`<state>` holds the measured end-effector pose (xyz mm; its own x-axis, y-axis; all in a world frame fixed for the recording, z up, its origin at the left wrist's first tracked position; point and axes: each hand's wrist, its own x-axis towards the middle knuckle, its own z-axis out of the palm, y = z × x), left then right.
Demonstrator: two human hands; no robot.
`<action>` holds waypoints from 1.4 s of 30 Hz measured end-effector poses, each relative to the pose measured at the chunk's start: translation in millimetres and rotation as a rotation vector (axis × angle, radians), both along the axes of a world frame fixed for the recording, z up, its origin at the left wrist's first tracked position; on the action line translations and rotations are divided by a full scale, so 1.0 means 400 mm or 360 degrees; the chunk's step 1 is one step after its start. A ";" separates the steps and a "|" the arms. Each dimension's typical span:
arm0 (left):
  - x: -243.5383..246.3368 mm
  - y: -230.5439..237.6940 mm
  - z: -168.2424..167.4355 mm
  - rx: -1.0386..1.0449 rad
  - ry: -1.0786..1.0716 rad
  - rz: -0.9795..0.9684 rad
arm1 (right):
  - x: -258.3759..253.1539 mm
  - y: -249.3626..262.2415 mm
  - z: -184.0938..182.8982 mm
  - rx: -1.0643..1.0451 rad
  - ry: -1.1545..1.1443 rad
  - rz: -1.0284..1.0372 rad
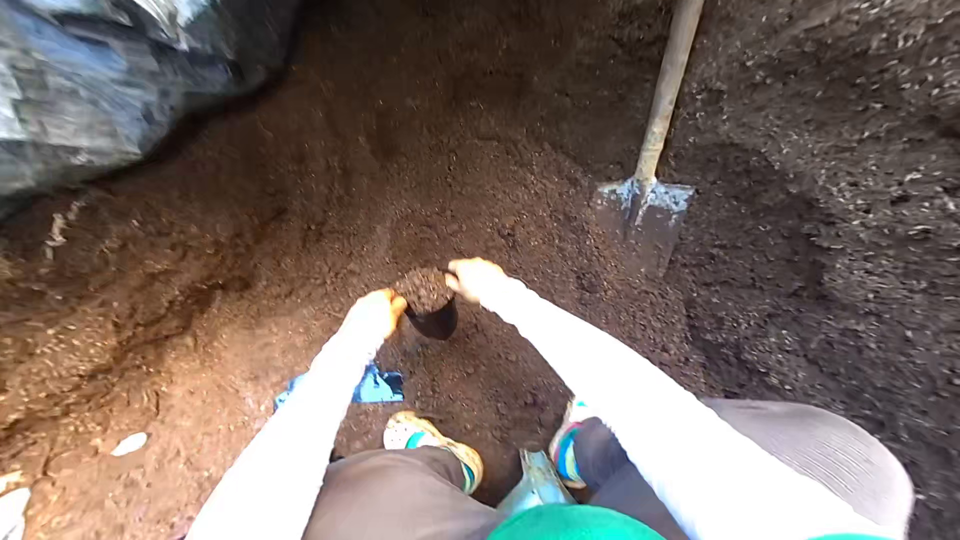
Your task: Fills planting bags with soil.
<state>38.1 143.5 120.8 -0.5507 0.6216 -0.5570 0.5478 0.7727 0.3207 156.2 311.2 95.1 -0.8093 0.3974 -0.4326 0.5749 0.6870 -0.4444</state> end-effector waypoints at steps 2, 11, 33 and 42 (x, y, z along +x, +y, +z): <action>0.043 -0.003 0.052 0.0216 -0.0011 0.0065 | 0.047 0.023 0.082 0.0011 0.0082 0.0020; 0.296 0.011 -0.023 0.0724 -0.0280 0.0623 | 0.243 0.033 0.066 0.0066 0.0214 -0.0193; 0.328 -0.007 -0.293 0.0028 -0.0381 0.0535 | 0.249 0.005 -0.164 -0.0092 -0.0285 -0.0133; 0.367 0.004 -0.305 -0.0090 -0.0579 0.0537 | 0.279 -0.185 -0.150 -0.0259 -0.0404 0.0036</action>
<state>184.9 145.1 -1.1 -0.4796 0.4052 -0.7783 0.1245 0.9094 0.3968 267.8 237.3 35.1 -0.6749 0.2892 -0.6788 0.6671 0.6324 -0.3938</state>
